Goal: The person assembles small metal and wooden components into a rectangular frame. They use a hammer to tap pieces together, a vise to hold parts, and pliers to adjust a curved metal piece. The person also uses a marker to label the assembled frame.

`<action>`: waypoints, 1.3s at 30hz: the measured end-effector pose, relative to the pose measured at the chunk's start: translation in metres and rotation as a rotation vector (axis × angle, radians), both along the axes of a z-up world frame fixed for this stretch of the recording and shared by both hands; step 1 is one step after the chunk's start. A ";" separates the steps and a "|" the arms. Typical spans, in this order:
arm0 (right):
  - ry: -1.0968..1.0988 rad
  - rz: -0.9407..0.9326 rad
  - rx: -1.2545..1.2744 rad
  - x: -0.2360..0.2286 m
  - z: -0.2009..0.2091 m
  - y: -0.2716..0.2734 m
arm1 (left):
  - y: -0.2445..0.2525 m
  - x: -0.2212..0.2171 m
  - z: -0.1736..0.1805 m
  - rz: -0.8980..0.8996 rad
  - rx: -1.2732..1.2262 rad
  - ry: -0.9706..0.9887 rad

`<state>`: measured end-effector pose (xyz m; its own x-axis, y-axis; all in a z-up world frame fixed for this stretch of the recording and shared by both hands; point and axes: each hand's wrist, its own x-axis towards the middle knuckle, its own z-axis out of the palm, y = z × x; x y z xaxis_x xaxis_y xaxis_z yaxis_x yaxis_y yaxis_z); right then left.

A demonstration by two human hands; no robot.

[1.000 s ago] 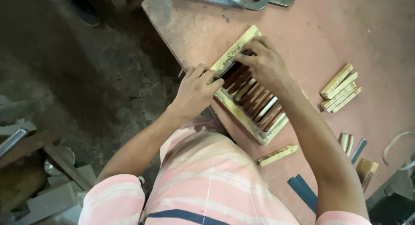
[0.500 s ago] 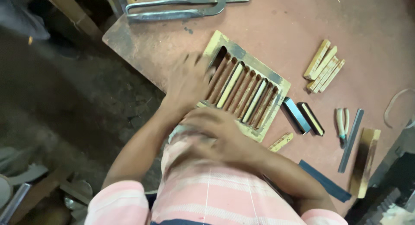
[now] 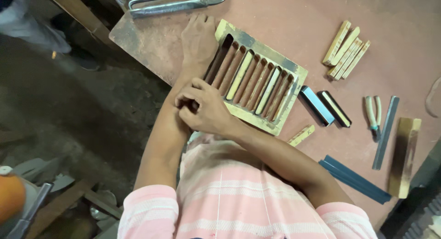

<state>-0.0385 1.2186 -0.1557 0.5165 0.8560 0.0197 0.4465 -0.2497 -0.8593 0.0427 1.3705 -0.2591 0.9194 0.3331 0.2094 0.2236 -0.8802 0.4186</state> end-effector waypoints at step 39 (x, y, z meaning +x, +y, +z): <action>-0.244 -1.197 -0.421 0.079 0.032 -0.626 | -0.238 -0.109 0.068 -0.553 -0.658 0.069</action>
